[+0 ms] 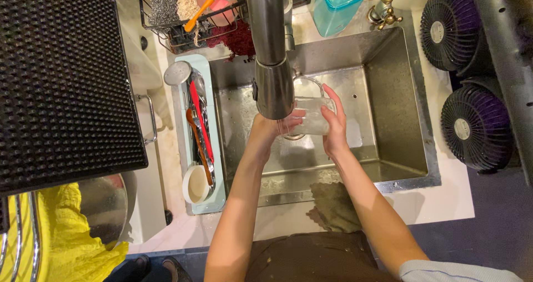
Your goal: The person washes a clear pitcher in a sink by rinsing it under running water, moves containers on a counter, and wipes the counter surface and equipment with a cloth.
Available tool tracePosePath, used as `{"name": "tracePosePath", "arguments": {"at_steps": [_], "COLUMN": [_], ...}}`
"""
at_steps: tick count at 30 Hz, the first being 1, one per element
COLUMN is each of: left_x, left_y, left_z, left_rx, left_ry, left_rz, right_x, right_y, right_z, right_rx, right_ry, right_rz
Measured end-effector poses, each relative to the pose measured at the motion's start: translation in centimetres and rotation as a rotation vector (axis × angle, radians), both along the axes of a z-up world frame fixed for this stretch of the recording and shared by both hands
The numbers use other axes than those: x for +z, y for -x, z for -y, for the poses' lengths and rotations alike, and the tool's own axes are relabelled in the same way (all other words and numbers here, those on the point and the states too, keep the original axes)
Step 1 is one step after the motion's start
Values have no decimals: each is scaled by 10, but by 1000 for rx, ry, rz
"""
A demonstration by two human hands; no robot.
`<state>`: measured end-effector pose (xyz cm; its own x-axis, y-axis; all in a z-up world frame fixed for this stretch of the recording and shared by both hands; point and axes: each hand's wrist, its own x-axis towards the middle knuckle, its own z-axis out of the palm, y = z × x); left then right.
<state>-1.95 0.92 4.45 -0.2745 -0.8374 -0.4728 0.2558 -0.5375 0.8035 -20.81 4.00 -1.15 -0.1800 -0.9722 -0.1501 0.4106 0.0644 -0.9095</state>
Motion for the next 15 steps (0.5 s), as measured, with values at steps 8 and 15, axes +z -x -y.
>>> {"name": "tracePosePath", "arguments": {"at_steps": [8,15], "left_x": [-7,-33], "left_y": [8,9], "left_z": [-6,-8], "left_rx": [-485,-747], "left_ry": [414,748], "left_rz": [305,983], "right_x": [-19,-39], "right_y": [-13,-43], "right_z": [17,22], "right_rx": [110,251], "right_ry": [-156,-232], "right_rz": [450,808]}}
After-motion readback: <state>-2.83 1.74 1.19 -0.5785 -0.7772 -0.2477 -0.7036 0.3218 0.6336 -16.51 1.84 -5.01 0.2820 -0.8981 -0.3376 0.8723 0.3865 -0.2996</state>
